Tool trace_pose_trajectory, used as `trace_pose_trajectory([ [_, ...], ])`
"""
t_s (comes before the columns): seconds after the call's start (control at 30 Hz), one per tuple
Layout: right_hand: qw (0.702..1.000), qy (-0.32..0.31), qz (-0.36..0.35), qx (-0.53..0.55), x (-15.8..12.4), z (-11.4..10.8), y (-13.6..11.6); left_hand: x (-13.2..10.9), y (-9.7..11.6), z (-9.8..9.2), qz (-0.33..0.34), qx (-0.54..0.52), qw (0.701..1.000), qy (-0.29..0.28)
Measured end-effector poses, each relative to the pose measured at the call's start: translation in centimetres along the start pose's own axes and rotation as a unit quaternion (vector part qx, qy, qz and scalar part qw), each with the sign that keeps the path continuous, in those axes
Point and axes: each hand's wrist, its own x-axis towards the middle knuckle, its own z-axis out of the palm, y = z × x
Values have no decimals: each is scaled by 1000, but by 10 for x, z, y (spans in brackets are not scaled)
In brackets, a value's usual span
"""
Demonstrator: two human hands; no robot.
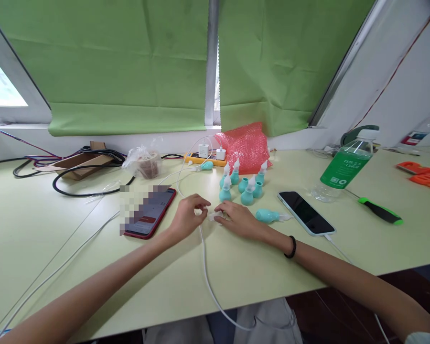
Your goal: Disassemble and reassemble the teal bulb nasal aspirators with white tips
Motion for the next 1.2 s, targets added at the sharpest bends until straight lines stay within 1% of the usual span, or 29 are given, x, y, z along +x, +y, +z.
trace_pose_trajectory([
  [0.07, 999, 3, -10, 46, -2, -1, 1, -19, 9, 5, 6, -98, 995, 10],
  [0.1, 997, 4, -18, 75, -3, -1, 1, -27, 12, 7, 10, -118, 993, 8],
  [0.17, 990, 17, -38, 138, -7, 1, 0, -39, 16, 12, 26, -122, 992, -6],
  [0.23, 980, 54, -59, 185, -12, 3, -2, -45, 15, 15, 49, -110, 992, -29],
  [0.3, 972, 101, -73, 200, -17, 5, -3, -47, 12, 15, 61, -98, 992, -43],
  [0.4, 966, 144, -80, 198, -19, 6, -3, -45, 7, 13, 46, -87, 995, -32],
  [0.53, 963, 153, -74, 207, -18, 6, -1, -43, 2, 10, 0, -105, 994, -14],
  [0.67, 962, 164, -57, 210, -19, 7, -3, -43, 1, 10, -73, -166, 983, -8],
  [0.73, 960, 179, -58, 207, -20, 7, -4, -43, 1, 11, -93, -179, 979, -4],
  [0.8, 958, 196, -63, 202, -21, 6, -4, -43, 1, 10, -96, -173, 980, -2],
  [1.0, 949, 248, -77, 179, -23, 2, -6, -42, 0, 6, -64, -110, 992, 3],
  [1.03, 950, 245, -77, 178, -23, 2, -6, -42, -1, 6, -59, -97, 994, 1],
  [1.1, 959, 213, -77, 172, -23, 2, -8, -41, -1, 6, -50, -80, 996, -3],
  [1.17, 967, 180, -85, 159, -24, 3, -9, -42, 0, 6, -41, -87, 995, 1],
  [1.2, 968, 175, -92, 155, -24, 3, -11, -43, 1, 6, -40, -104, 994, 8],
])
